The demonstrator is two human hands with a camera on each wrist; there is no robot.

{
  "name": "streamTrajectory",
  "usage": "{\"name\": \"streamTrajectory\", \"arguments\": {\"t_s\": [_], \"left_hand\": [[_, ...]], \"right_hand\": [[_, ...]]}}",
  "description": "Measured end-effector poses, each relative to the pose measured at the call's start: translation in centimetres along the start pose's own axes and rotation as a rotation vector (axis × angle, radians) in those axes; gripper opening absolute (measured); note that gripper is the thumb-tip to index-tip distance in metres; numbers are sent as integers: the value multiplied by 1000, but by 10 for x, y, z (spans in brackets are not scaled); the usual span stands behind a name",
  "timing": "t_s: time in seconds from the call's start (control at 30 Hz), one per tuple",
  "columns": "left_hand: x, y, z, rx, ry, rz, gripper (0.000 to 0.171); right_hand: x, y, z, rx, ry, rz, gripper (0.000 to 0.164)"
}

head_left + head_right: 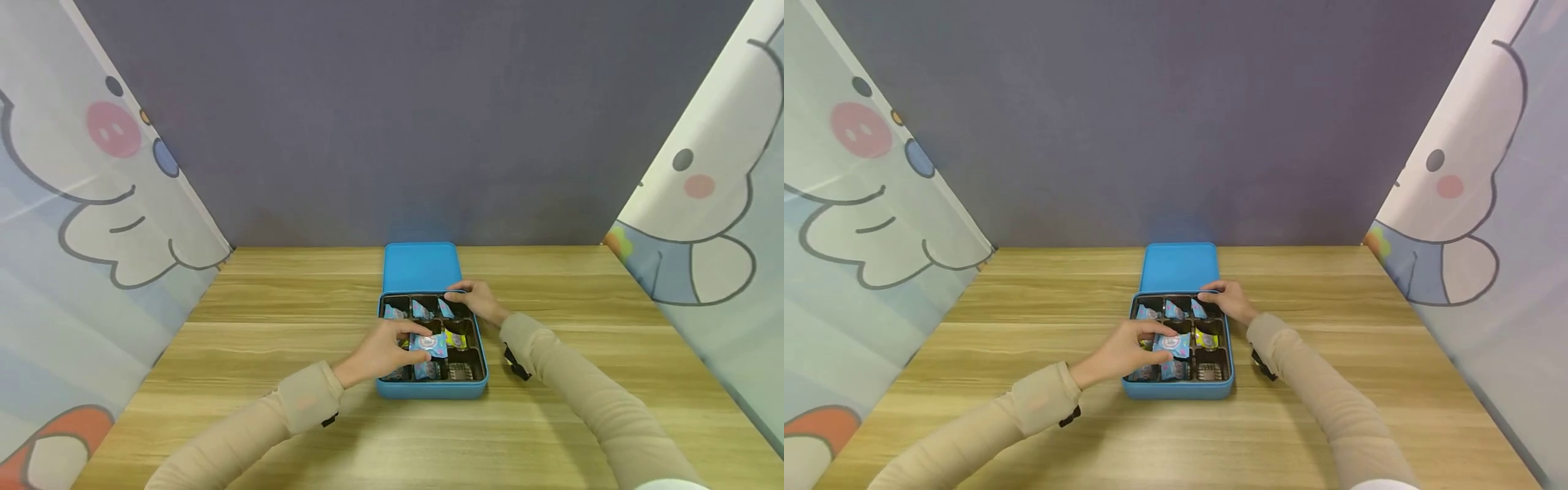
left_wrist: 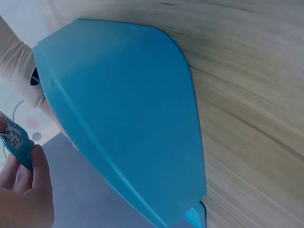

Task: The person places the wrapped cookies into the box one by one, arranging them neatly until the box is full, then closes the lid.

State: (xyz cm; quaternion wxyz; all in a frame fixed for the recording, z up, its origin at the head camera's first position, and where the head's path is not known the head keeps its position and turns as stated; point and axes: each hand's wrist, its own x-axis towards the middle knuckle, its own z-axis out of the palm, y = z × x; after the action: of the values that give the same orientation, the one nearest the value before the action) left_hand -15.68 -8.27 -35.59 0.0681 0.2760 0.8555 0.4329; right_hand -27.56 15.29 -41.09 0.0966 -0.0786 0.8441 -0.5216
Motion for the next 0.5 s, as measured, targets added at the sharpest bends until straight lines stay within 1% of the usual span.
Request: {"name": "streamTrajectory", "arguments": {"t_s": [0.13, 0.23, 0.37, 0.5], "left_hand": [[4, 4, 7, 27, -19, 45, 33], [7, 7, 12, 23, -9, 75, 33], [12, 9, 19, 17, 8, 88, 34], [15, 9, 25, 37, 3, 105, 35]], "right_hand": [[-1, 1, -1, -15, 2, 4, 37], [-1, 1, -2, -16, 0, 6, 38], [0, -1, -3, -23, -2, -2, 38], [-1, -2, -1, -33, -3, -7, 37]]}}
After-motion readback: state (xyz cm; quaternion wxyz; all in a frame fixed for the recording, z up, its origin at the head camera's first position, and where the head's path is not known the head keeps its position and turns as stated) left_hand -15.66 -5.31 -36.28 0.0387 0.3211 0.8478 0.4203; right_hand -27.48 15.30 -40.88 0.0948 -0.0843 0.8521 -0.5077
